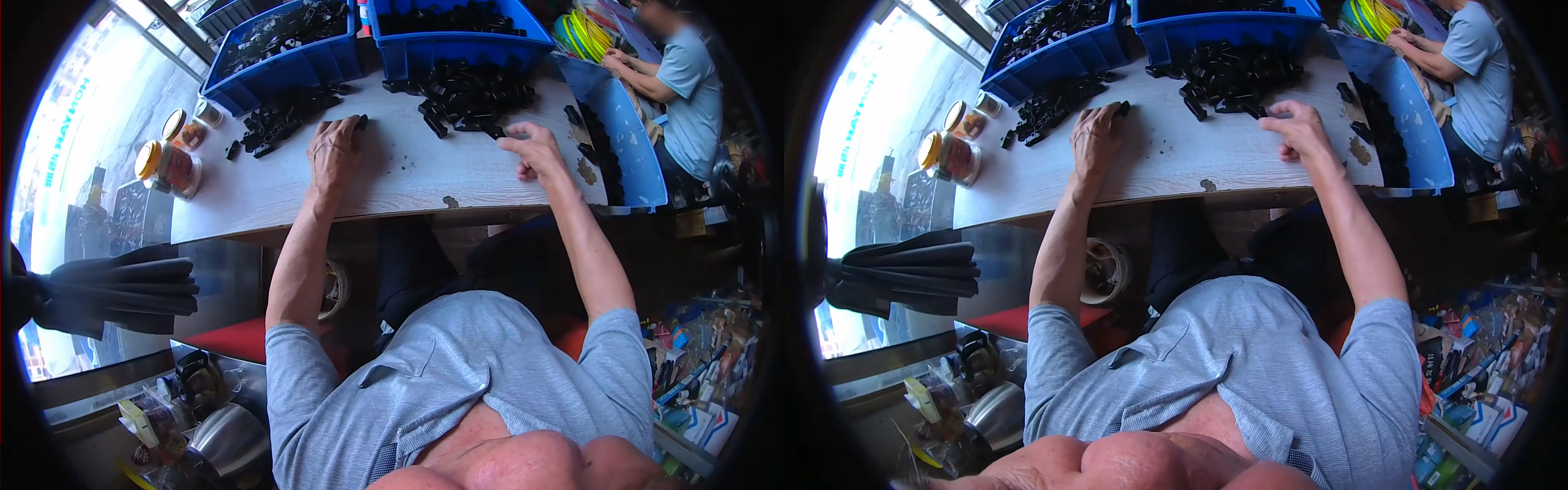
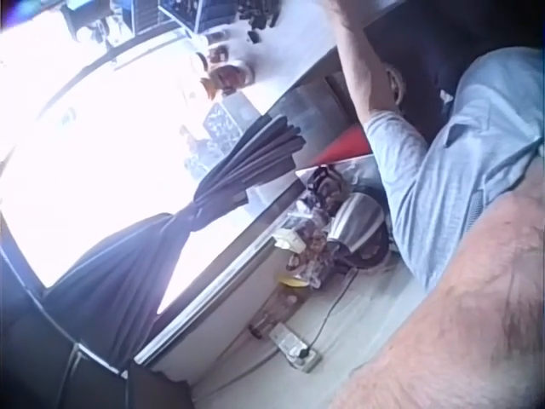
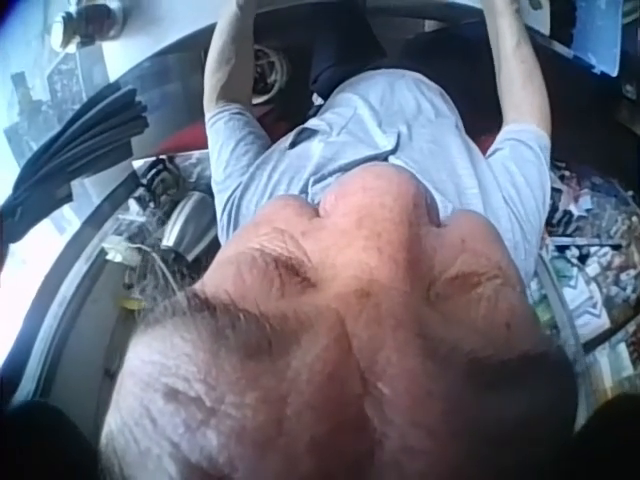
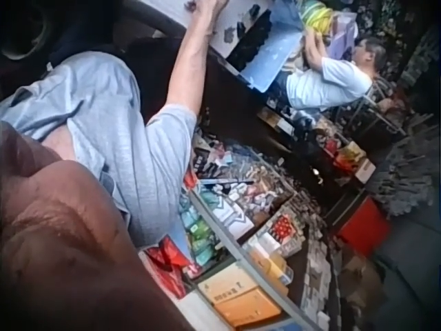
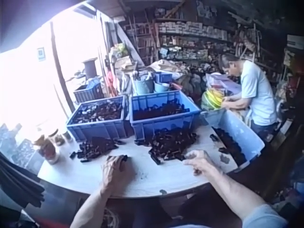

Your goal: Assembling small black plastic components at a workbench.

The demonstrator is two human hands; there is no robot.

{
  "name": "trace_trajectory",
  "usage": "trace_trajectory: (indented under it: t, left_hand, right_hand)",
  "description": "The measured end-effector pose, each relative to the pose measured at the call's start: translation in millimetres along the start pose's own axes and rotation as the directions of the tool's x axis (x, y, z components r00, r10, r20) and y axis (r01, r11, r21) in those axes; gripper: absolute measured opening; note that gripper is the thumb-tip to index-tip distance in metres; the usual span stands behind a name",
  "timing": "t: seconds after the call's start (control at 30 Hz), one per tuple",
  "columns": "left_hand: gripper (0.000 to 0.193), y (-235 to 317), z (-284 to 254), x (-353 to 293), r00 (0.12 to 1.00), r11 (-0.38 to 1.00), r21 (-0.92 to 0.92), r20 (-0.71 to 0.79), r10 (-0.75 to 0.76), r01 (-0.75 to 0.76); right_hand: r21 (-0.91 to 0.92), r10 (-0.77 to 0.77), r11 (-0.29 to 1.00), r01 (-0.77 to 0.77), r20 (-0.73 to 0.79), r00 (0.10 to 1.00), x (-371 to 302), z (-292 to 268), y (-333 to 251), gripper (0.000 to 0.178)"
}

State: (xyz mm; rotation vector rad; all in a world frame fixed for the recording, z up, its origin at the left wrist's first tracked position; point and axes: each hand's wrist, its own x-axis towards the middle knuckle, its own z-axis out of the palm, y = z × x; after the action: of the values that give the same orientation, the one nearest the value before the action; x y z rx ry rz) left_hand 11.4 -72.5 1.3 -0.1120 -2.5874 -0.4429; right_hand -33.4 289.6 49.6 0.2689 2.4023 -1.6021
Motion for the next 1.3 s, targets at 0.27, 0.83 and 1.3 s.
trace_trajectory:
  t: [0.27,0.83,1.3]
  left_hand:
    - [0.031,-5,5,4,0.995,0.994,0.076,-0.061,-0.076,0.081]
    - [0.023,42,-8,-13,0.995,0.993,-0.067,-0.016,0.094,-0.095]
    - [0.015,49,-1,-18,0.983,0.974,-0.151,-0.089,0.158,-0.17]
  right_hand:
    - [-0.136,-0.008,0.991,0.005,-0.019,1.0,5,15,-5,0.031]
    - [-0.02,-0.005,1.0,0.005,-0.012,1.0,-12,7,0,0.04]
    - [-0.197,-0.056,0.978,0.068,0.066,0.996,-11,12,-3,0.039]
